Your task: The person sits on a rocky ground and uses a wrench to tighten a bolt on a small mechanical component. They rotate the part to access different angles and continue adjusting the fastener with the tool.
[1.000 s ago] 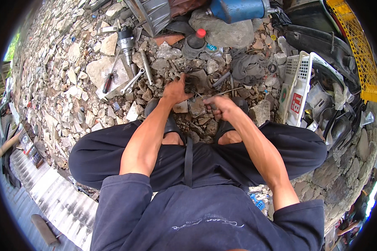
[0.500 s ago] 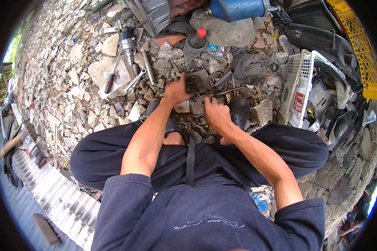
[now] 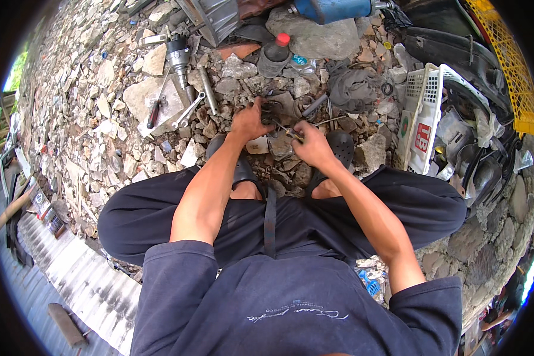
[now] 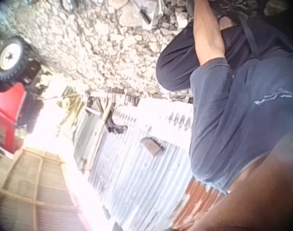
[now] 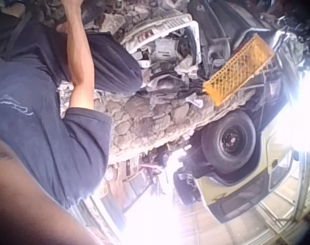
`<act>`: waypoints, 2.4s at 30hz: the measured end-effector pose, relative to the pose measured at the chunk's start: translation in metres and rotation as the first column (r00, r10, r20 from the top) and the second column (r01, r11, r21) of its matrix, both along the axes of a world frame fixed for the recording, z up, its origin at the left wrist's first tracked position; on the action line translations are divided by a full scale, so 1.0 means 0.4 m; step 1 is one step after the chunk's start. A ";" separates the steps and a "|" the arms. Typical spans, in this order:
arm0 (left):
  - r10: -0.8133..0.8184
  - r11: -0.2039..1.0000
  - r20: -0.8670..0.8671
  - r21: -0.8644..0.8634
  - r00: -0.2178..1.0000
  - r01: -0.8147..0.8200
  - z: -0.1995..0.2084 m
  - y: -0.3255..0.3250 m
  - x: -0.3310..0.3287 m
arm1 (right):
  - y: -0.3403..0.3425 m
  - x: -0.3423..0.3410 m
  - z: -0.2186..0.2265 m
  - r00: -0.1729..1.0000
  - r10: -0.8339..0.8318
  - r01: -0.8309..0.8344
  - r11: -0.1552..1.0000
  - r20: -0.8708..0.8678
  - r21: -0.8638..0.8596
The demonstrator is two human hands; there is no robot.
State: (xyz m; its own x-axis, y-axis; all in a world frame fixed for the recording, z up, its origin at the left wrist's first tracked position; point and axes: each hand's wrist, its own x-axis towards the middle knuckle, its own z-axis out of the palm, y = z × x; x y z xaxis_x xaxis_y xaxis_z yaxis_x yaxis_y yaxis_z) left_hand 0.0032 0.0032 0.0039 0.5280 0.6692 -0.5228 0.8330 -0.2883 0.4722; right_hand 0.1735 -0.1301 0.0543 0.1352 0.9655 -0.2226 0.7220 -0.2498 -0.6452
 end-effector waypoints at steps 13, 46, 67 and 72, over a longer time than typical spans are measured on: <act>-0.042 0.999 -0.080 -0.017 0.996 0.041 0.000 -0.005 0.017 | -0.039 -0.014 -0.061 0.981 0.100 -0.031 0.927 0.168 -0.374; 0.018 0.997 -0.017 0.080 1.000 -0.017 -0.040 -0.009 -0.005 | -0.008 -0.017 0.040 0.985 0.072 -0.044 0.983 0.158 -0.178; -0.019 0.995 0.005 0.098 1.000 0.018 -0.033 -0.009 -0.009 | -0.030 -0.030 0.022 0.970 0.026 -0.036 0.999 0.242 0.040; -0.020 0.999 0.004 0.039 1.000 0.020 -0.021 -0.006 0.000 | -0.030 -0.051 0.032 0.825 0.300 -0.305 0.950 0.479 -0.071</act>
State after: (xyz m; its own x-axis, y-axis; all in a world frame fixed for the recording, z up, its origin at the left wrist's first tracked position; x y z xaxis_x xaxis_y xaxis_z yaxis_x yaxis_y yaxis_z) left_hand 0.0033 0.0007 -0.0047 0.5437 0.6787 -0.4938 0.8247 -0.3230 0.4642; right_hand 0.1531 -0.1420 0.0673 -0.0766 0.9771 -0.1985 0.9788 0.0358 -0.2014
